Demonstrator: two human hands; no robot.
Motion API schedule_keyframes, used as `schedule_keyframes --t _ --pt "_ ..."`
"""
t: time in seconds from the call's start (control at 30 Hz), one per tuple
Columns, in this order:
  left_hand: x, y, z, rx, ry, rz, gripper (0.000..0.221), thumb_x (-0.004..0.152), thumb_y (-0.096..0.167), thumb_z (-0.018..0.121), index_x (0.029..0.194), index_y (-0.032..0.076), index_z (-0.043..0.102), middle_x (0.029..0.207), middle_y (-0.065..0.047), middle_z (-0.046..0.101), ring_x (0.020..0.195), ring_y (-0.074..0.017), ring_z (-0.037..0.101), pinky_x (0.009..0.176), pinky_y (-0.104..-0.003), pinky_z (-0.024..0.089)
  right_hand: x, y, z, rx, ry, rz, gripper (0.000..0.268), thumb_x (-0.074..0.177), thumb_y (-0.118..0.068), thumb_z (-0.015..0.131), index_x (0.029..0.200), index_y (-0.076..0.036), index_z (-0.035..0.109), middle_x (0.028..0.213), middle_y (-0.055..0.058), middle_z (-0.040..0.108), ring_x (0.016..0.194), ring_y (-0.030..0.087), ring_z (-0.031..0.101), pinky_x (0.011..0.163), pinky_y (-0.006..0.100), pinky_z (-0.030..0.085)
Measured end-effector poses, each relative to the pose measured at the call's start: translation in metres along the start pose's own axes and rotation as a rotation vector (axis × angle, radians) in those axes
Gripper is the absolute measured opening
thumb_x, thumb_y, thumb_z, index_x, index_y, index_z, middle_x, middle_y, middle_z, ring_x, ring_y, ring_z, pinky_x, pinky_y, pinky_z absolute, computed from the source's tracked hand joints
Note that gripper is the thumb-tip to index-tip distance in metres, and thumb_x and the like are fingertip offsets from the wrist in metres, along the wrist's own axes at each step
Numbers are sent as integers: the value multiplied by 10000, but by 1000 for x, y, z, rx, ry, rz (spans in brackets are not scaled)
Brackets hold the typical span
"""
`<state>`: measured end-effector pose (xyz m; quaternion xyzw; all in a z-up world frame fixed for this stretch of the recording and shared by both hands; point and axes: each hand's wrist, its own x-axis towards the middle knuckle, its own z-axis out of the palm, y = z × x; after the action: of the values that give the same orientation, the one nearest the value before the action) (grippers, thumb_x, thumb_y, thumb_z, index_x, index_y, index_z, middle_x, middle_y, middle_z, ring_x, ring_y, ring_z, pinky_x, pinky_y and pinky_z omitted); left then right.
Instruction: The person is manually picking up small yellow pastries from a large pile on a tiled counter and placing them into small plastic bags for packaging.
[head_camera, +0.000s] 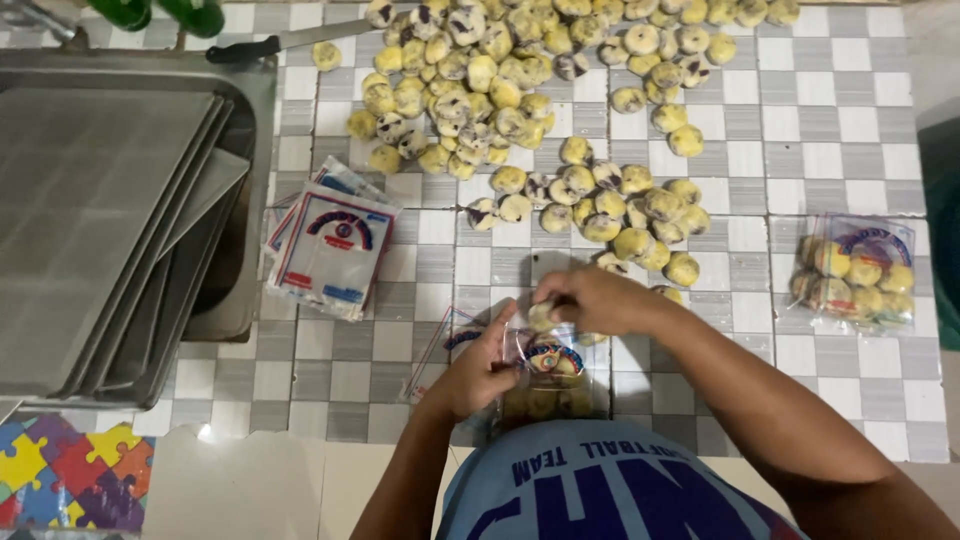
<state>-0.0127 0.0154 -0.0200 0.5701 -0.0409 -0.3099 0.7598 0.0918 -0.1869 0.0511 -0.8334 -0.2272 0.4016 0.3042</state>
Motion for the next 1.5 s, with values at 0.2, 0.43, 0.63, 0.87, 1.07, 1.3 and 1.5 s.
schedule_keyframes --t 0.2,0.43,0.63,0.87,1.07,1.3,1.5 --pt "2 41 28 557 262 -80 840 799 18 566 1471 71 63 1371 -254 396 1255 -401 380 1014 -461 361 23 2 17 111 -14 -127 250 719 -170 732 955 -107 681 899 113 719 920 353 659 821 455 492" --pt "-4 -4 -3 1228 394 311 691 749 232 719 1323 24 394 1149 -158 533 1183 -317 448 966 -436 337 34 4 51 109 32 -216 125 734 -156 706 858 -139 710 810 93 721 844 317 677 748 386 522" --pt "-3 -7 -18 1295 297 271 680 665 338 762 1227 72 488 957 -102 627 914 -307 600 842 -412 419 8 -1 51 99 37 -193 283 895 -362 501 1044 -173 650 857 136 709 888 365 647 821 470 490" --pt "6 -22 -33 1264 257 73 237 739 387 686 962 312 657 881 -19 559 848 -281 569 738 -411 467 9 16 96 -588 352 -262 556 578 -532 729 943 -138 587 918 68 599 975 276 545 920 498 351" --pt "12 -28 -48 1221 184 184 136 832 321 616 858 213 695 783 -42 562 710 -274 592 661 -366 473 9 19 97 -614 427 -252 442 584 -507 702 863 -175 617 842 40 579 906 252 559 891 483 355" --pt "7 4 -42 1334 101 248 229 867 423 513 960 233 601 820 12 536 785 -226 595 757 -401 429 25 51 99 -515 379 -339 376 621 -481 717 824 -180 618 838 41 528 907 289 542 825 480 397" --pt "20 -36 -56 1581 -16 244 152 835 396 532 803 262 599 800 24 540 762 -205 593 732 -382 398 26 30 76 -463 250 -176 394 800 -242 633 1141 -101 493 1007 185 655 1051 362 589 966 516 382"
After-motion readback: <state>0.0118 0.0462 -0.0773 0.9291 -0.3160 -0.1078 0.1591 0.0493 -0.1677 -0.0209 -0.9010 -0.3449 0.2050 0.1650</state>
